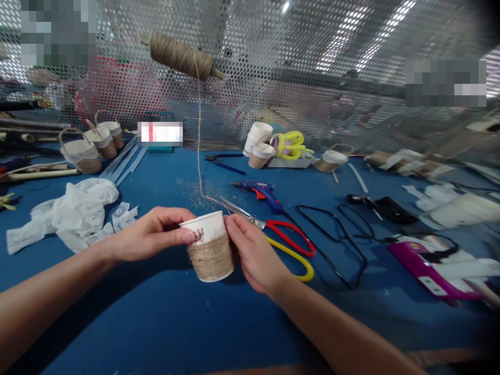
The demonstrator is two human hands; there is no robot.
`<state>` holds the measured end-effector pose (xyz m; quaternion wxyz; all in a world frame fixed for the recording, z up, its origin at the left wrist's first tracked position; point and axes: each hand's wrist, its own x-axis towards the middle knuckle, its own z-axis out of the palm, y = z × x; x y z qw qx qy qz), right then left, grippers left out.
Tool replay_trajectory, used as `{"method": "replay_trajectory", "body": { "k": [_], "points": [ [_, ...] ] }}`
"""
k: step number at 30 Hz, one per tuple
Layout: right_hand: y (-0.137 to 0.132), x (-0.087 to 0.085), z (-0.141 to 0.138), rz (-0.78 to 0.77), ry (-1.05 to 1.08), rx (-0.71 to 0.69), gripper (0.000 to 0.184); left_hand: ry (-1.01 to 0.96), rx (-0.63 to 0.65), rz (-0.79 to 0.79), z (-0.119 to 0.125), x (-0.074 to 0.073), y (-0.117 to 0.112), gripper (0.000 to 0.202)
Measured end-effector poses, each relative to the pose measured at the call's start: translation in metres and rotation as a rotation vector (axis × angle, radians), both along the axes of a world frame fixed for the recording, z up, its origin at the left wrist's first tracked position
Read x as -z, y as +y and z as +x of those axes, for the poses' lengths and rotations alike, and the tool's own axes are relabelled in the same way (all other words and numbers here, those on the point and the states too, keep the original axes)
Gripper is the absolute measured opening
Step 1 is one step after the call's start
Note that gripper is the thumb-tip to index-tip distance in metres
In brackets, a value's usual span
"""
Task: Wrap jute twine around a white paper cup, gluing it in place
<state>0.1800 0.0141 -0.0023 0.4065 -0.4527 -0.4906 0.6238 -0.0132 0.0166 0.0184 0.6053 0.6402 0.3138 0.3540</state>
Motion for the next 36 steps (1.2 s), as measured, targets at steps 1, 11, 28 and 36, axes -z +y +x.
{"method": "replay_trajectory", "body": {
  "k": [1, 11, 28, 36],
  "points": [
    [-0.001, 0.002, -0.001, 0.021, -0.017, 0.010, 0.033, 0.017, -0.002, 0.006, 0.001, 0.000, -0.001, 0.010],
    [0.007, 0.005, -0.011, 0.087, 0.050, 0.208, 0.027, 0.065, -0.402, 0.171, 0.019, 0.005, -0.005, 0.031],
    [0.017, 0.020, -0.013, 0.347, -0.170, 0.199, 0.029, -0.153, -0.430, -0.129, 0.042, 0.029, -0.015, 0.057],
    [0.017, -0.015, 0.008, 0.553, -0.362, 0.153, 0.024, 0.243, -0.459, 0.121, 0.027, 0.023, -0.006, 0.063]
  ]
}}
